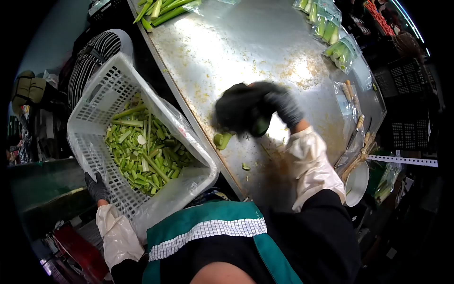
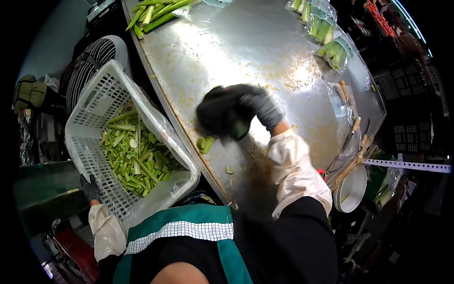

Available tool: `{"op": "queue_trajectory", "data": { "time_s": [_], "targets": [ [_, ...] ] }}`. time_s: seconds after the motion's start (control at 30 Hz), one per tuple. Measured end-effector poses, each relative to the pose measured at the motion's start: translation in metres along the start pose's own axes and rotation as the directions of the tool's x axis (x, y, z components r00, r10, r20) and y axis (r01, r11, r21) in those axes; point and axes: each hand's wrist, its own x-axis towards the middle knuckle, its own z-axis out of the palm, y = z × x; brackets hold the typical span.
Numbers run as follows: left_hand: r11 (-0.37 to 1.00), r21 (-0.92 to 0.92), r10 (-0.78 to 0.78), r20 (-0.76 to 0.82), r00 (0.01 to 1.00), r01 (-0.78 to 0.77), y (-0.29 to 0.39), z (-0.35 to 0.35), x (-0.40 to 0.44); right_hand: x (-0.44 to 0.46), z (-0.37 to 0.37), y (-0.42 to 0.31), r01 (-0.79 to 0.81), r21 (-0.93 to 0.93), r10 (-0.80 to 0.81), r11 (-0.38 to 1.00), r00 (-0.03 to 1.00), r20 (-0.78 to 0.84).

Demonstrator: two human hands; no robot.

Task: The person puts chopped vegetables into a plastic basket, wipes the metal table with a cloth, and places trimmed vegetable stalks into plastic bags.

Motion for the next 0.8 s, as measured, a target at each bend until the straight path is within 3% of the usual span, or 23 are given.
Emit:
{"op": "queue_trajectory", "data": {
  "time_s": [0.03, 0.07, 0.1, 0.13, 0.17, 0.2, 0.23, 0.27, 0.3, 0.33, 0.37, 0.4, 0.43, 0.5, 0.53, 0.57, 0.6, 0.63, 0.67, 0.7, 0.77, 0.8],
  "targets": [
    [0.999, -0.043, 0.003, 0.012, 1.0, -0.003, 0.0, 0.002, 0.001, 0.0, -0.007, 0.004, 0.122, -0.155, -0.127, 0.98, 0.991, -0.027],
    [0.999, -0.05, 0.012, 0.003, 1.0, -0.012, -0.003, 0.004, 0.003, -0.002, -0.01, -0.023, 0.181, -0.081, -0.188, 0.98, 0.977, -0.096],
    [0.998, -0.063, 0.026, -0.004, 1.0, -0.026, 0.001, 0.005, 0.005, 0.004, -0.048, -0.043, 0.084, -0.069, -0.101, 0.994, 0.953, -0.287],
    [0.999, -0.019, 0.025, -0.006, 1.0, -0.026, 0.0, 0.001, 0.003, 0.004, -0.064, -0.034, 0.199, -0.029, -0.201, 0.98, 0.956, -0.213],
    [0.999, 0.021, 0.031, -0.003, 1.0, -0.031, 0.004, -0.002, 0.003, 0.012, -0.088, -0.035, 0.144, -0.07, -0.159, 0.987, 0.94, -0.303],
    [0.965, 0.254, 0.083, -0.033, 0.996, -0.072, 0.03, -0.016, -0.005, 0.016, -0.118, -0.024, -0.009, -0.063, -0.019, 0.998, 0.904, -0.428],
    [0.965, 0.254, 0.083, -0.034, 0.996, -0.072, 0.054, -0.031, -0.009, 0.029, -0.141, -0.007, -0.154, -0.037, 0.111, 0.987, 0.838, -0.535],
    [0.953, 0.272, 0.149, -0.044, 0.988, -0.131, 0.078, -0.044, -0.015, 0.04, -0.154, 0.025, -0.222, -0.469, -0.087, 0.855, 0.83, -0.551],
    [0.93, 0.305, 0.227, -0.046, 0.973, -0.203, 0.093, -0.058, -0.02, 0.038, -0.156, 0.059, -0.288, -0.782, -0.255, 0.553, 0.835, -0.487],
    [0.939, 0.309, 0.164, -0.025, 0.986, -0.148, 0.106, -0.063, -0.024, 0.039, -0.152, 0.057, -0.313, -0.771, -0.238, 0.554, 0.828, -0.507],
    [0.935, 0.317, 0.172, -0.021, 0.985, -0.157, 0.117, -0.066, -0.025, 0.05, -0.149, 0.074, -0.213, -0.845, -0.244, 0.491, 0.897, -0.368],
    [0.908, 0.268, 0.356, -0.094, 0.93, -0.321, 0.127, -0.07, -0.027, 0.037, -0.084, 0.075, -0.038, -0.931, -0.375, 0.362, 0.909, -0.183],
    [0.858, 0.217, 0.505, -0.184, 0.843, -0.466, 0.144, -0.068, -0.029, 0.035, -0.073, 0.072, -0.071, -0.82, -0.283, 0.568, 0.918, -0.276],
    [0.738, -0.074, 0.659, -0.135, 0.74, -0.671, 0.194, -0.07, -0.037, 0.002, 0.004, 0.087, 0.081, -0.911, -0.311, 0.403, 0.949, -0.053],
    [0.695, -0.143, 0.691, -0.141, 0.709, -0.705, 0.21, -0.071, -0.04, 0.002, 0.002, 0.086, 0.122, -0.768, -0.229, 0.628, 0.973, -0.033],
    [0.648, -0.214, 0.718, -0.149, 0.68, -0.731, 0.225, -0.072, -0.046, -0.011, 0.027, 0.086, 0.013, -0.791, -0.084, 0.612, 0.995, -0.048],
    [0.573, -0.316, 0.763, -0.13, 0.633, -0.756, 0.25, -0.079, -0.057, -0.026, 0.047, 0.093, 0.029, -0.854, -0.127, 0.52, 0.991, -0.043],
    [0.491, -0.413, 0.807, -0.116, 0.579, -0.767, 0.276, -0.083, -0.067, -0.034, 0.055, 0.099, 0.081, -0.828, -0.152, 0.555, 0.988, -0.005],
    [0.421, -0.415, 0.855, -0.115, 0.505, -0.807, 0.296, -0.08, -0.074, -0.045, 0.062, 0.09, 0.004, -0.574, -0.066, 0.819, 0.994, -0.087],
    [0.344, -0.416, 0.897, -0.118, 0.425, -0.842, 0.314, -0.075, -0.08, -0.056, 0.068, 0.073, -0.071, -0.241, 0.039, 0.968, 0.99, -0.135],
    [0.322, -0.332, 0.94, 0.001, 0.342, -0.887, 0.347, -0.063, -0.089, -0.082, 0.073, 0.029, -0.056, 0.042, 0.064, 0.998, 0.968, -0.242],
    [0.31, -0.403, 0.946, 0.043, 0.321, -0.861, 0.362, -0.062, -0.094, -0.098, 0.068, 0.017, 0.045, -0.04, -0.055, 0.998, 0.95, -0.308]
  ]
}}
